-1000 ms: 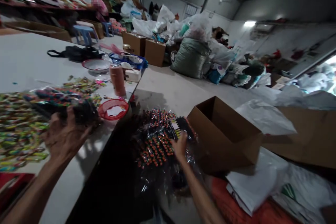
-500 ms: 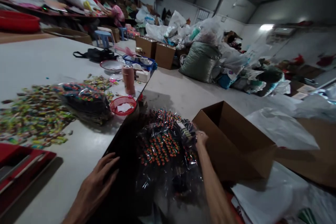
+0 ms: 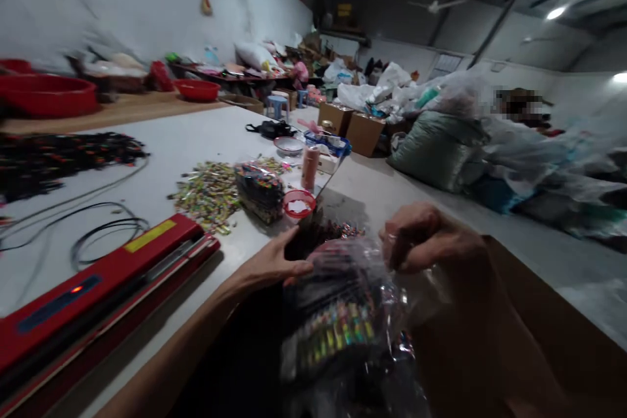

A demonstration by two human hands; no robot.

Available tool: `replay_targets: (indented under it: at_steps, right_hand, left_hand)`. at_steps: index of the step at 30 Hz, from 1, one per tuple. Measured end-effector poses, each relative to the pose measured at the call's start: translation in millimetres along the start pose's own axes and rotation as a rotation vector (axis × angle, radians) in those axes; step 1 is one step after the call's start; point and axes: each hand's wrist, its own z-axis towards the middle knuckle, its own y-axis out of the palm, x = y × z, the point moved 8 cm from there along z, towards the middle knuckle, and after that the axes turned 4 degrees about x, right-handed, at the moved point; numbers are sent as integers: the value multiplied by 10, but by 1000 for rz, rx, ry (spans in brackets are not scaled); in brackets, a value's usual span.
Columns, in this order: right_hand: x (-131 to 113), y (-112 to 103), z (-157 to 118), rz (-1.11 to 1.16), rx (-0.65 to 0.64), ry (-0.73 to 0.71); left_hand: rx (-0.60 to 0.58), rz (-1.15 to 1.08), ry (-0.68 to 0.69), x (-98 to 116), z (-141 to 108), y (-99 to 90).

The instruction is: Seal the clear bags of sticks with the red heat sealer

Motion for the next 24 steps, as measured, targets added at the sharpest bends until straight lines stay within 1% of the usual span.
replay_targets:
  at_steps: [2, 4, 5, 7, 9, 10, 12, 13, 14, 15, 16, 18, 19, 20, 21, 22, 24]
  right_hand:
    - [-99, 325, 335, 40, -157, -79]
    - [-60, 650, 691, 121, -281, -100]
    - [-6, 808, 875, 165, -326, -96]
    - [146, 1100, 1254, 226, -358, -73]
    - [325, 1364, 1631, 228, -323, -49]
    - [413, 1502, 1803, 220, -309, -34]
    - [576, 1794, 2096, 211, -320, 8]
    - [647, 1924, 2220, 219, -328, 34]
    - [708, 2019, 2335, 225, -316, 53]
    - [757, 2065, 2444, 221, -270, 54]
    - [794, 2057, 2543, 205, -188, 33]
    - [866, 1939, 2667, 155, 38, -37]
    - [924, 1877, 2678, 124, 145, -64]
    - [1009, 1853, 2661, 96, 219, -71]
    - [1132, 1890, 2625, 80, 240, -45]
    - [1284, 1993, 2576, 83, 209, 8]
    - [1605, 2346, 2434, 147, 50, 140]
  left_hand:
    - [-24, -83, -130, -194, -214, -114]
    - [-18, -146, -255, -438, -592, -302]
    - [26, -161, -306, -554, -821, -434]
    - [183, -164, -374, -751, -1310, -737]
    - [402, -138, -484, -961, -1815, -1026]
    - [504, -135, -528, -1059, -2046, -1133]
    - [688, -140, -575, -1241, -2424, -1278]
    - [779, -152, -568, -1323, -2571, -1331]
    - [868, -166, -542, -1395, -2690, -1374]
    - [948, -176, -513, -1462, -2788, -1408]
    - [1028, -185, -489, -1525, -2875, -1437]
    - [1183, -221, -429, -1614, -3016, -1489]
    - [1260, -262, -400, -1648, -3075, -1513]
    - [1328, -317, -375, -1679, -3124, -1536]
    - [1392, -378, -349, -1704, -3167, -1561]
    - [1438, -415, -328, -1718, -3197, -1592]
    - [1479, -388, -315, -1710, -3229, -1676]
